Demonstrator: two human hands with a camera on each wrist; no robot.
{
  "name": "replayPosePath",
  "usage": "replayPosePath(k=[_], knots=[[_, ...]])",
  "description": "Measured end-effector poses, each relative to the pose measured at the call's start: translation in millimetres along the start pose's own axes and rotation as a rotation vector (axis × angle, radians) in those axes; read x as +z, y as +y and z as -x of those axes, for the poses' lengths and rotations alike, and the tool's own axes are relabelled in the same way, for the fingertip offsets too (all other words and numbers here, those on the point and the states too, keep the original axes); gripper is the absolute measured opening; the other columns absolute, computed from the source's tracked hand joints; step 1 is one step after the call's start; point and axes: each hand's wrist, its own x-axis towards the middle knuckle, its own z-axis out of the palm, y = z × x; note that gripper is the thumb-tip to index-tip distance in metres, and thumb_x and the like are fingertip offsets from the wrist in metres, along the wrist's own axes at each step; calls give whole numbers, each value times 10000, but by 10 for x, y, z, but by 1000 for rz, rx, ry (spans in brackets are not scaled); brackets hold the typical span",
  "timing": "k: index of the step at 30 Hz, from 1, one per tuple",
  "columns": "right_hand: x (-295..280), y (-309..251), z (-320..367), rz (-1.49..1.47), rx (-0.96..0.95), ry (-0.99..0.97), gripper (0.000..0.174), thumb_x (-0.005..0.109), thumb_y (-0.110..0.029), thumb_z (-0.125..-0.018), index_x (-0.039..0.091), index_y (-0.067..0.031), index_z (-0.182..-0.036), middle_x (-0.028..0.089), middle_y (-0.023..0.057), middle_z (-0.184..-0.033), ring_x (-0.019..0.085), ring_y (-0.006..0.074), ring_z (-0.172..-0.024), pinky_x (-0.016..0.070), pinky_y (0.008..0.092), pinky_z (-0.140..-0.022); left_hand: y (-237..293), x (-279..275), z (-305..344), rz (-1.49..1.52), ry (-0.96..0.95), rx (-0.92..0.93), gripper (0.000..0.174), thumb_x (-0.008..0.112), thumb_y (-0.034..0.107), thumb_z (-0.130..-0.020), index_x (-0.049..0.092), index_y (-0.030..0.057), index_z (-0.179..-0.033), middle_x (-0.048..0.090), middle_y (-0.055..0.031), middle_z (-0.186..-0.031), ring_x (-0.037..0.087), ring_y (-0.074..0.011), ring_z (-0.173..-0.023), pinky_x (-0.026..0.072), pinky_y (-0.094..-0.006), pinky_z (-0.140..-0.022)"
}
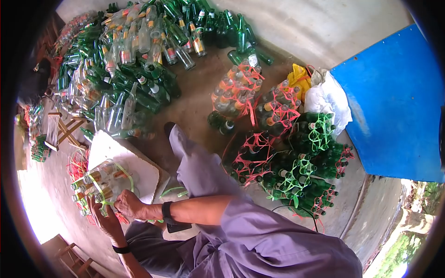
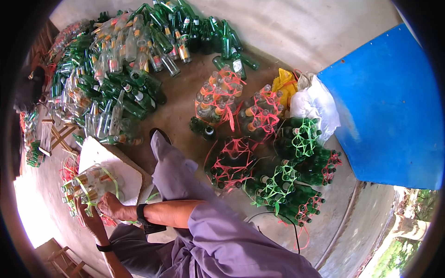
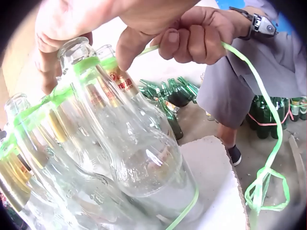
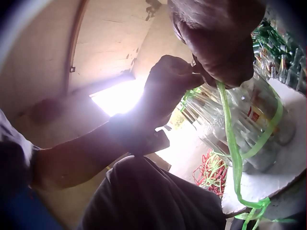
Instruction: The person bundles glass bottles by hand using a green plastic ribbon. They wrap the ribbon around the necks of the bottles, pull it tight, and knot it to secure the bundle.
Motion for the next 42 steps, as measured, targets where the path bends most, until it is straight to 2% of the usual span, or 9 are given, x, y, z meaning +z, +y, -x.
replayPosePath(k=[10, 16, 18, 20, 23, 30, 37, 40, 42], knots=[[26, -9, -13, -192, 69, 92, 111, 620, -246, -855, 634, -137, -860, 577, -41, -757, 631, 128, -791, 448, 350, -615, -86, 11, 75, 221, -43, -179, 86, 621, -61, -877, 652, -25, -948, 673, -166, -1077, 520, -340, -1276, 417, -457, -1038], [-17, 11, 11, -130, 71, 114, 91, 600, -239, -878, 625, -154, -857, 589, -56, -735, 654, 119, -795, 454, 352, -618, -1, -12, 50, 264, -36, -153, 187, 600, -128, -822, 661, -7, -952, 645, -140, -1127, 532, -291, -1242, 427, -395, -1006], [-3, 0, 22, -96, 50, 120, 95, 592, -241, -887, 626, -158, -858, 602, -57, -739, 661, 119, -801, 459, 347, -629, -30, -40, 41, 252, -104, -165, 214, 605, -137, -825, 671, 8, -967, 457, -164, -1506, 581, -232, -1175, 450, -334, -972], [36, -8, 26, -29, 38, 155, 99, 589, -235, -891, 629, -154, -852, 628, -48, -754, 669, 119, -806, 466, 339, -637, 39, -54, 24, 274, -104, -195, 215, 598, -148, -814, 662, 8, -947, 452, -170, -1512, 572, -233, -1213, 449, -330, -963], [5, -8, 49, -87, 45, 166, 104, 592, -226, -879, 640, -144, -839, 646, -26, -735, 680, 136, -778, 484, 337, -650, 134, -49, -22, 251, -43, -126, 203, 582, -152, -785, 636, 10, -895, 656, -139, -1021, 504, -320, -1280, 434, -391, -980], [75, 43, 83, -453, 88, 288, 96, 629, -164, -824, 667, -113, -753, 654, 61, -685, 683, 187, -674, 526, 330, -647, 91, -46, 20, 265, -77, -157, 180, 584, -139, -800, 634, 12, -886, 669, -165, -1025, 437, -351, -1383, 410, -428, -1030], [95, 63, 78, -237, 11, 257, 62, 653, -132, -783, 700, -95, -770, 678, 90, -698, 694, 202, -681, 545, 329, -646, -36, -8, 44, 98, -66, -15, 122, 614, -98, -817, 640, 9, -868, 664, -175, -1127, 464, -341, -1358, 428, -430, -1016], [-222, 63, 107, -337, 73, 116, 123, 666, -148, -798, 720, -38, -809, 698, 140, -718, 707, 240, -693, 554, 358, -648, -45, 24, 69, 99, -54, -28, 121, 624, -103, -791, 639, 5, -843, 676, -175, -1080, 429, -394, -1385, 409, -484, -1045], [-409, 3, 111, -1268, 588, 165, 239, 644, -192, -835, 717, 35, -848, 708, 206, -742, 714, 297, -705, 561, 390, -670, -40, -14, 48, 128, -68, -77, 128, 631, -114, -771, 635, 2, -826, 677, -183, -1080, 389, -434, -1420, 391, -521, -1070]])
